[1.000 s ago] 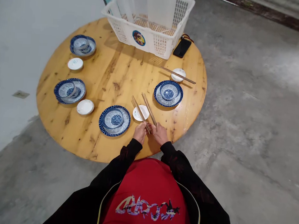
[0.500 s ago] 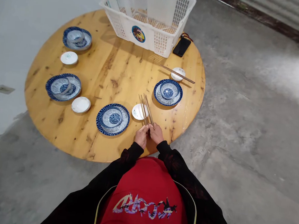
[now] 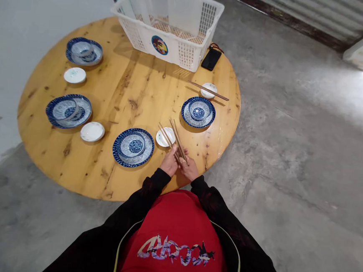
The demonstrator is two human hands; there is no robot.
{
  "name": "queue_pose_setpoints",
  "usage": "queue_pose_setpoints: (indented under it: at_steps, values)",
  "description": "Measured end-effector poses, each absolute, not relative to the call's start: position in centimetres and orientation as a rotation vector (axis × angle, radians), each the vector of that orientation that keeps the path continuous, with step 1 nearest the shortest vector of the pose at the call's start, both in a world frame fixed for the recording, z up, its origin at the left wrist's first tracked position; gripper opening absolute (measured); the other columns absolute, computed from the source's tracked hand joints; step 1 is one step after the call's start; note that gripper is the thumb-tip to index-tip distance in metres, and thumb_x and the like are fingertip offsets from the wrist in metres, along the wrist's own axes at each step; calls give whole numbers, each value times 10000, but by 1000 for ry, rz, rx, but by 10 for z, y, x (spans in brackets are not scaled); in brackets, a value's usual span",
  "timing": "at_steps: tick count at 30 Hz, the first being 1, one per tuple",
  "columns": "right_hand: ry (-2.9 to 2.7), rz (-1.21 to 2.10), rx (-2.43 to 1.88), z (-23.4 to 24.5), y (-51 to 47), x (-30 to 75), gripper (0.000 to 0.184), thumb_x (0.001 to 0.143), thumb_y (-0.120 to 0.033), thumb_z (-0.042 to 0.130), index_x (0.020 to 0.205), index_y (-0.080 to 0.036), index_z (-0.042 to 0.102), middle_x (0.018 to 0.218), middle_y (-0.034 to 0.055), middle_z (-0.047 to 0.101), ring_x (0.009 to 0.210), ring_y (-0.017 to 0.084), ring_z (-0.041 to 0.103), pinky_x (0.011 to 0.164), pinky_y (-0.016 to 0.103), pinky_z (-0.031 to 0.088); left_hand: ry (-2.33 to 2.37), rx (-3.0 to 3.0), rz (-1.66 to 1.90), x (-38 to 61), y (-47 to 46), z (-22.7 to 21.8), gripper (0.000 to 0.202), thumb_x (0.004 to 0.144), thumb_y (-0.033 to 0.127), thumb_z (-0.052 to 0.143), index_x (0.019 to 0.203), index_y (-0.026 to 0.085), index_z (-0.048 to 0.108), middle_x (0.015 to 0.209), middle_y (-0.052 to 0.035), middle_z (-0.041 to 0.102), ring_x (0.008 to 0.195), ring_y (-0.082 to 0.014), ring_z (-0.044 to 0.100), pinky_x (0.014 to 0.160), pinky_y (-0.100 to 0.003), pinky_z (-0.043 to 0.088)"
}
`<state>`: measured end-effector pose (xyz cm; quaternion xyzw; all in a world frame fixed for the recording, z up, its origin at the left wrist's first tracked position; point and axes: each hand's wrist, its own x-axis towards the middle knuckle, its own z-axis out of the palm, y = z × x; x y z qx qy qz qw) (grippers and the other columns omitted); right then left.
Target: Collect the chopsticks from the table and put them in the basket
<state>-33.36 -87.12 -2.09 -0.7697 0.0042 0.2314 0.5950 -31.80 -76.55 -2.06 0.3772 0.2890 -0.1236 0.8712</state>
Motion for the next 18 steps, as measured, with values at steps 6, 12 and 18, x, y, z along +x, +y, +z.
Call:
queue_pose_setpoints:
  at_steps: [6,12,18]
  values:
    - [-144,403,-2110,-29,-885,-351,311,841,-506,522,787,-200,505,662,0,540,628,157,516,605,268,440,540,737,-214,-295,-757,5,457,637,377,824,981,130,653,726,-3,640,603,-87,602,590,-211,477]
    - [-129,451,-2217,-25,-892,-350,194,817,-314,545,938,-189,631,742,21,633,730,196,604,680,282,477,321,946,-202,-298,-778,26,366,680,460,782,679,136,613,457,73,406,387,-23,330,385,-178,234]
    - [-78,419,-2206,-20,-893,-348,193,801,-297,582,942,-183,647,741,20,647,739,189,597,677,268,480,307,1064,-109,-296,-792,30,462,726,557,720,571,165,531,416,79,342,360,-23,266,381,-192,183]
